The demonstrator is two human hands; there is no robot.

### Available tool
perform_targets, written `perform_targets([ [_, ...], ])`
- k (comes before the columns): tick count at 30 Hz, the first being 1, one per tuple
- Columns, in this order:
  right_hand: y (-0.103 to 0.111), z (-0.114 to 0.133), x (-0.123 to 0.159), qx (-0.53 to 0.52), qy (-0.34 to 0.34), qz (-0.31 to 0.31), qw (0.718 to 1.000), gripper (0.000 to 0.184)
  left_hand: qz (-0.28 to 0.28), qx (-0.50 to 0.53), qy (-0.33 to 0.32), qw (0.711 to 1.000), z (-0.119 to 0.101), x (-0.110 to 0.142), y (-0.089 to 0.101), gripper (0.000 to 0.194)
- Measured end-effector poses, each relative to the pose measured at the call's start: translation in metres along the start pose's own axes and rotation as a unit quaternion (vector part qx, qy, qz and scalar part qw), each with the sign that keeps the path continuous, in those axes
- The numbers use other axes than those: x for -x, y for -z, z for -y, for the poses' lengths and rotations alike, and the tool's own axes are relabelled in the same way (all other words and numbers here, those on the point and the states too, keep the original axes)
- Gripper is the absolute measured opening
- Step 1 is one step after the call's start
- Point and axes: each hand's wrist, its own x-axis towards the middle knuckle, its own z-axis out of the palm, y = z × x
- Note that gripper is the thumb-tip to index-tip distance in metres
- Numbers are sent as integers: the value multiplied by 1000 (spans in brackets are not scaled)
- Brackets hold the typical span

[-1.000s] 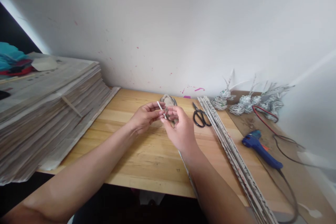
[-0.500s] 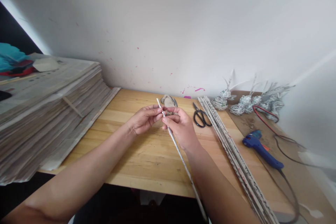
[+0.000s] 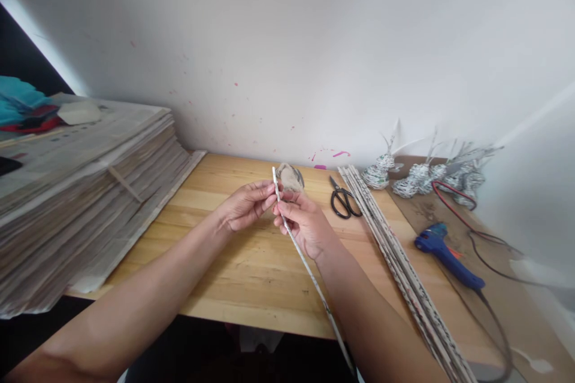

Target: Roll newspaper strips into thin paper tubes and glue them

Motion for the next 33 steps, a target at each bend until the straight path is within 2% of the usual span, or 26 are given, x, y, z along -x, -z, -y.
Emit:
perform_targets([
  [5, 1, -2, 0, 37, 21, 8, 999, 36, -3, 2, -3, 1000, 0, -1, 1, 9],
  [9, -1, -3, 3, 115, 81, -37, 989, 40, -8, 5, -19, 1000, -1, -1, 1, 7],
  [12, -3, -4, 3, 136, 95, -51, 985, 41, 6, -10, -20, 1000, -1, -1, 1, 2],
  [19, 0, -6, 1, 67, 76, -19, 995, 38, 57, -16, -39, 997, 2, -3, 4, 14],
  [24, -1, -5, 0, 22, 66, -26, 997, 38, 85, -29, -12, 996, 5, -1, 4, 29],
  [27, 1, -6, -1, 27, 64, -39, 997, 40, 68, -44, -7, 997, 7, -2, 6, 43],
  [29, 2, -8, -2, 43, 63, -54, 996, 44, 40, -44, -26, 998, 8, -4, 7, 42],
  [33, -1, -11, -2, 85, 72, -76, 991, 46, -79, 4, -83, 993, 5, -11, 11, 27],
])
